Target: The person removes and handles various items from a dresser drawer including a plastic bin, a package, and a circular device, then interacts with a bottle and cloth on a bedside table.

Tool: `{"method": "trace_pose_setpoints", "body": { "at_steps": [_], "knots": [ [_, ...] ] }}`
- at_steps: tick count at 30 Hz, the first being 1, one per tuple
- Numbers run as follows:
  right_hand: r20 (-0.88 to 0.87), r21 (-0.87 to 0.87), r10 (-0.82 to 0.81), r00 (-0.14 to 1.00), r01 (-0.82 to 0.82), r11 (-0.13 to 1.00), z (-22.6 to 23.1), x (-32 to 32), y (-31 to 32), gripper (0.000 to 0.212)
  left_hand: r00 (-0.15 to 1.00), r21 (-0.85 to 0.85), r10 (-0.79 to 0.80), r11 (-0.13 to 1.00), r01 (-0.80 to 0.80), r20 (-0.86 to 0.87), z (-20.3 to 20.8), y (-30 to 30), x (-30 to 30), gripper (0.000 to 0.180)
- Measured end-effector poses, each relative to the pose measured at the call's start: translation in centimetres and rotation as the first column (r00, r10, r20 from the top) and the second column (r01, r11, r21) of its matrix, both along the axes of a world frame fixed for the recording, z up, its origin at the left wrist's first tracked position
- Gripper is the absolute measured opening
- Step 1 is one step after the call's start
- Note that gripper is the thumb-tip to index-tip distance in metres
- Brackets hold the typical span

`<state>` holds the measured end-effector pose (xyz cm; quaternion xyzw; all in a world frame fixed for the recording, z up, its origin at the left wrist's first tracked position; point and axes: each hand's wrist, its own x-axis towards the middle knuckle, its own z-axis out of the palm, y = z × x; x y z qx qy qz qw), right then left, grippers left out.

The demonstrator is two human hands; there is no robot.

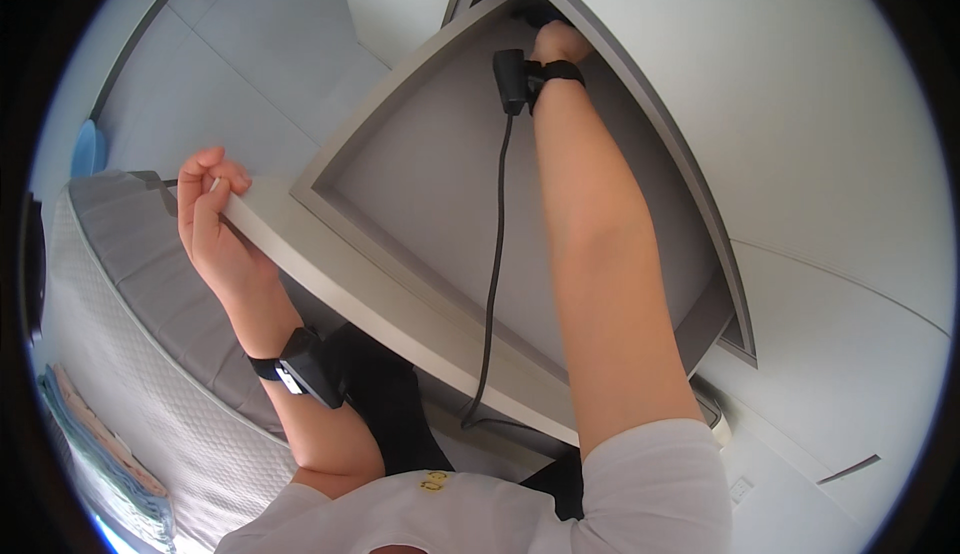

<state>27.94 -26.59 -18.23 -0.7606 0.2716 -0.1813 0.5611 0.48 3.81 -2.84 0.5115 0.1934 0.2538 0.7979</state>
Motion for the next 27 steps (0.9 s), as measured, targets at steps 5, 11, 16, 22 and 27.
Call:
{"method": "trace_pose_setpoints", "body": {
  "at_steps": [5, 11, 16, 22, 27],
  "knots": [
    [0.033, -0.017, 0.376, 0.926, -0.376, 0.927, -2.1, 3.8, -3.6, 0.041, 1.0, -0.013, -0.013, 1.0, 0.013, 0.005, -0.1, -0.4, 0.4, 0.022],
    [0.164, -0.113, 0.57, 0.805, -0.558, 0.822, -0.1, -2.8, 1.3, 0.03, 0.998, 0.055, 0.039, 0.998, -0.036, -0.055, 0.4, -0.7, 0.5, 0.019],
    [0.314, -0.343, 0.637, 0.704, -0.541, 0.768, 0.9, -11.1, 5.6, 0.029, 0.998, 0.039, 0.041, 0.998, -0.039, -0.038, -0.1, -1.6, 1.1, 0.018],
    [0.083, -0.025, 0.805, 0.588, -0.806, 0.592, 3.7, -21.1, 12.6, 0.016, 0.998, 0.052, 0.05, 0.997, -0.048, -0.034, 0.1, -0.9, 0.5, 0.018],
    [0.082, 0.148, 0.847, 0.525, -0.847, 0.511, 4.8, -21.1, 12.3, 0.02, 0.997, 0.053, 0.067, 0.997, -0.065, -0.048, 0.1, -0.8, 0.4, 0.019]
  ]
}}
